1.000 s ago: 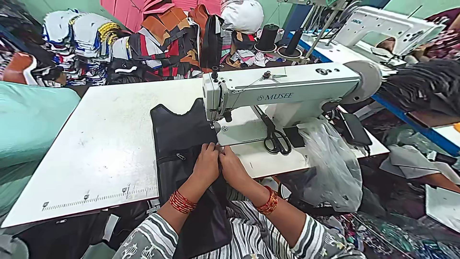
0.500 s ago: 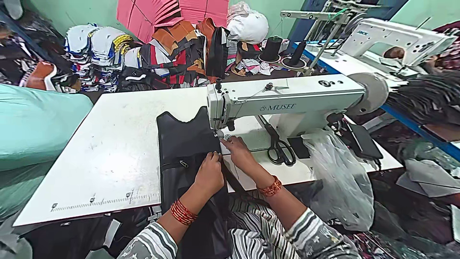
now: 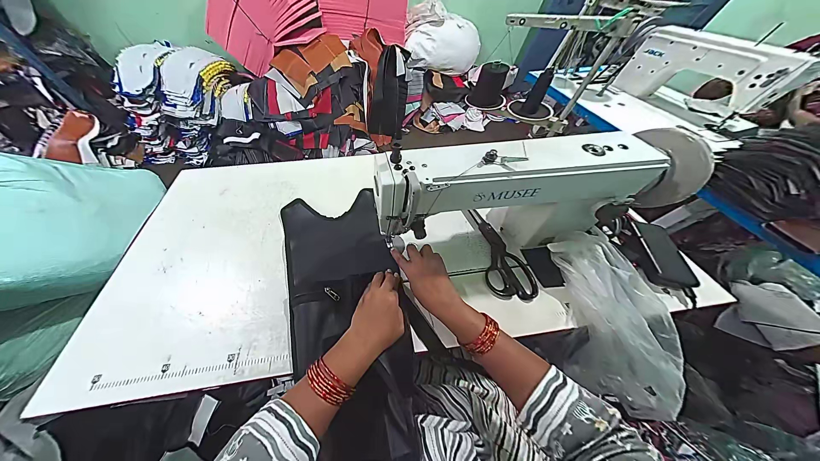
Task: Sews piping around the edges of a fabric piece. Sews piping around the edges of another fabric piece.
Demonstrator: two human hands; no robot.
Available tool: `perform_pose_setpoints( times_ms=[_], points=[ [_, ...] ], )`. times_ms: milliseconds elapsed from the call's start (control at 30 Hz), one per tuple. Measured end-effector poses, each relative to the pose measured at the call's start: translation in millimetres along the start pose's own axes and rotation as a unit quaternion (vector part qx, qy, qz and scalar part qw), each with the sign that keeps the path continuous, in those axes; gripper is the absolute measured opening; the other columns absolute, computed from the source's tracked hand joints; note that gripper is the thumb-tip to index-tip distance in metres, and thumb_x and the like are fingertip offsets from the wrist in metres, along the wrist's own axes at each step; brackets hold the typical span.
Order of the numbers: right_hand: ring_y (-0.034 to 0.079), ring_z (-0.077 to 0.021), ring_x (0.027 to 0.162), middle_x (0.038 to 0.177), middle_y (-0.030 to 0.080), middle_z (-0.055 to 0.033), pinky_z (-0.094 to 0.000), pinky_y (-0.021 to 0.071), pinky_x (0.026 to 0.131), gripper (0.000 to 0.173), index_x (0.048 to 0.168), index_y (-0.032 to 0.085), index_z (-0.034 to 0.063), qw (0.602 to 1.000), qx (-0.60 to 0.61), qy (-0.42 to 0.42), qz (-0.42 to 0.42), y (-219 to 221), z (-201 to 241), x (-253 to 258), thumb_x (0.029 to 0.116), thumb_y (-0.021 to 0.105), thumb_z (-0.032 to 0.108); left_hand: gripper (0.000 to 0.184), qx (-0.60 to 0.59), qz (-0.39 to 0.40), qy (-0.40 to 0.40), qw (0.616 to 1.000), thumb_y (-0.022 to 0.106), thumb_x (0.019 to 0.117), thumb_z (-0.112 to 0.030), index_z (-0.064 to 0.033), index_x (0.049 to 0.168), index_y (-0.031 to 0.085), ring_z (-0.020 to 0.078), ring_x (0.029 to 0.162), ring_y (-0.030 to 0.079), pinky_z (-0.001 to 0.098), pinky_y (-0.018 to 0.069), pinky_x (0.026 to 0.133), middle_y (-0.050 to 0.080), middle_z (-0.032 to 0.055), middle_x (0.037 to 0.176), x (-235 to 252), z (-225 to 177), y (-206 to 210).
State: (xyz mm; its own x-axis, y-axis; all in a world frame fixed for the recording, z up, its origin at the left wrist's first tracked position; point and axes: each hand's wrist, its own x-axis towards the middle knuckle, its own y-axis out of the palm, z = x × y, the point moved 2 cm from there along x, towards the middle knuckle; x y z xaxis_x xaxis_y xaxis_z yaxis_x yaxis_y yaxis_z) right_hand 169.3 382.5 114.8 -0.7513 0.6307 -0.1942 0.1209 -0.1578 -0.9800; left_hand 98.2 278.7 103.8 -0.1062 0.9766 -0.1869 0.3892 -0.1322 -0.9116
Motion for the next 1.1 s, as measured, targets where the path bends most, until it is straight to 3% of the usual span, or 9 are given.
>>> perform_pose_setpoints(
  times_ms=[167, 367, 700, 900, 1000, 1100],
  points=[
    [0.053, -0.0479, 0.125, 0.144, 0.053, -0.0244, -0.06, 0.0468, 0.096, 0.062, 0.154, 0.05, 0.0207, 0.999, 0.044, -0.008, -0.025, 2, -6, -1, 0.0975, 0.05, -0.006, 0.052, 0.0, -0.004, 0.007, 1.0, 0.046, 0.0956, -0.005, 0.0088, 0.145, 0.05, 0.0344, 0.149, 0.038, 0.0419, 0.0319, 0.121, 0.045, 0.0203, 0.157, 17, 10, -4],
    [0.051, -0.0459, 0.126, 0.142, 0.053, -0.0238, -0.0596, 0.0435, 0.099, 0.068, 0.153, 0.052, 0.0249, 0.996, 0.077, -0.022, -0.024, 6, -15, -7, 0.0938, 0.05, -0.009, 0.051, -0.005, 0.007, 0.003, 1.0, 0.048, 0.0971, -0.01, 0.0084, 0.145, 0.05, 0.0336, 0.149, 0.037, 0.0408, 0.03, 0.122, 0.045, 0.02, 0.156, 31, 16, -11],
    [0.053, -0.0434, 0.124, 0.136, 0.057, -0.0221, -0.0589, 0.0417, 0.101, 0.065, 0.146, 0.06, 0.0239, 0.989, 0.144, -0.016, -0.041, 8, -17, -2, 0.0914, 0.051, -0.01, 0.053, -0.016, 0.0, 0.002, 1.0, 0.048, 0.0975, -0.011, 0.0076, 0.147, 0.049, 0.0326, 0.15, 0.035, 0.0385, 0.029, 0.122, 0.044, 0.0195, 0.157, 33, 20, -15],
    [0.05, -0.0406, 0.127, 0.138, 0.055, -0.0193, -0.0572, 0.0393, 0.103, 0.071, 0.152, 0.053, 0.0294, 0.99, 0.142, 0.004, -0.009, 5, -18, 7, 0.0929, 0.047, -0.01, 0.048, -0.018, -0.031, 0.025, 0.999, 0.048, 0.0969, -0.011, 0.0092, 0.141, 0.055, 0.0354, 0.145, 0.042, 0.0395, 0.034, 0.119, 0.051, 0.0227, 0.15, 47, 30, -22],
    [0.05, -0.0413, 0.126, 0.137, 0.055, -0.0202, -0.0575, 0.0395, 0.102, 0.069, 0.151, 0.054, 0.0261, 0.985, 0.171, -0.009, -0.026, 6, -21, 2, 0.0928, 0.046, -0.01, 0.047, -0.006, -0.026, 0.027, 0.999, 0.046, 0.0982, -0.01, 0.01, 0.14, 0.055, 0.0363, 0.145, 0.042, 0.0403, 0.0337, 0.119, 0.051, 0.0242, 0.149, 51, 30, -25],
    [0.056, -0.0431, 0.122, 0.132, 0.06, -0.0234, -0.057, 0.0439, 0.103, 0.045, 0.14, 0.065, 0.0135, 0.964, 0.247, -0.016, -0.102, 10, -33, -11, 0.0999, 0.05, 0.0, 0.051, 0.005, 0.01, 0.005, 1.0, 0.044, 0.1008, -0.012, 0.0072, 0.148, 0.048, 0.0353, 0.149, 0.036, 0.0403, 0.0316, 0.121, 0.044, 0.0229, 0.156, 51, 29, -27]
  ],
)
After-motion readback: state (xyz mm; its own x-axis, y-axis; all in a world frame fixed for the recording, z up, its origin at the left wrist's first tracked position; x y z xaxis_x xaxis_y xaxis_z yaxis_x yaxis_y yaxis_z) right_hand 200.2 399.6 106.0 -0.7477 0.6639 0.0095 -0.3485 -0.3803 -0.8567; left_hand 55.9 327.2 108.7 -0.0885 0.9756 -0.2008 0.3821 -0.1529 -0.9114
